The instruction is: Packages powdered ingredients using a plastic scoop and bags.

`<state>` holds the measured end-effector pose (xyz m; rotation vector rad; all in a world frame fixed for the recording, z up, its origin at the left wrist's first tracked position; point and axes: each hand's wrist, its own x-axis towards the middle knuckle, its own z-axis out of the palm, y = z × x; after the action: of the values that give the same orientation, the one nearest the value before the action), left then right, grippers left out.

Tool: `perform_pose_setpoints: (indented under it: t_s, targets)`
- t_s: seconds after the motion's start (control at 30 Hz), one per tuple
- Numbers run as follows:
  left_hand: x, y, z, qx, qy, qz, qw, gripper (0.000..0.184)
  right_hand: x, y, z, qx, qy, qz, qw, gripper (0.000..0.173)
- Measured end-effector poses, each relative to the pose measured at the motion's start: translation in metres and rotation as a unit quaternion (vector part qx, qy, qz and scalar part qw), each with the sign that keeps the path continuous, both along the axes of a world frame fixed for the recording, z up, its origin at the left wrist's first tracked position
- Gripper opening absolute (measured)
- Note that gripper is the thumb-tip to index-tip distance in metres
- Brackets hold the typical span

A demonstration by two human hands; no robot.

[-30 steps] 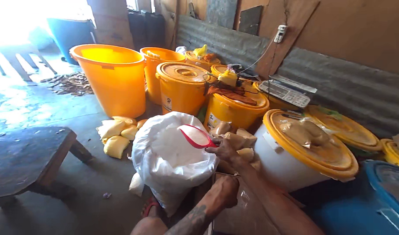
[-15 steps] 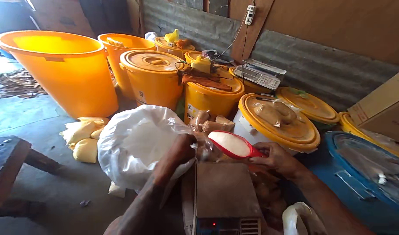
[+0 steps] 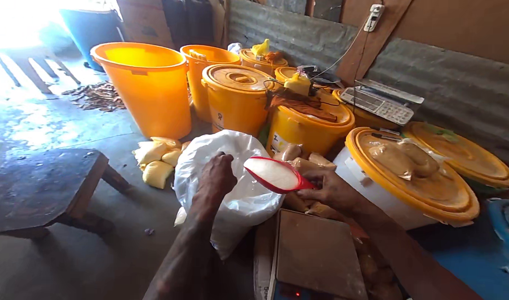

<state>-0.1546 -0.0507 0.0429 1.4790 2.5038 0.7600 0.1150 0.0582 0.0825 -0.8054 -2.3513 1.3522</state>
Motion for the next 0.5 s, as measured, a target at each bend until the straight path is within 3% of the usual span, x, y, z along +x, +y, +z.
perform_pose_setpoints:
  t_s: [0.13,0.23,0.4,0.5]
  targets:
    - [0.002,-0.001,-0.002,0.01,-0.033,-0.091,0.995,0.043,-0.045,0.01,0.013,0.083,-0.121,0.032,0.989,0.024]
    - [-0.004,-0.002,-0.002,0.012,-0.054,-0.129,0.99,0.052,-0.077,0.011,0.028,0.166,-0.234,0.058,0.956,0.022]
    - [-0.012,-0.001,-0.002,0.01,-0.075,-0.144,0.987,0.043,-0.136,0.005,0.056,0.29,-0.387,0.117,0.868,0.039]
    - [-0.016,-0.004,-0.003,0.007,-0.1,-0.14,0.985,0.039,-0.174,-0.026,0.089,0.342,-0.478,0.119,0.8,0.035]
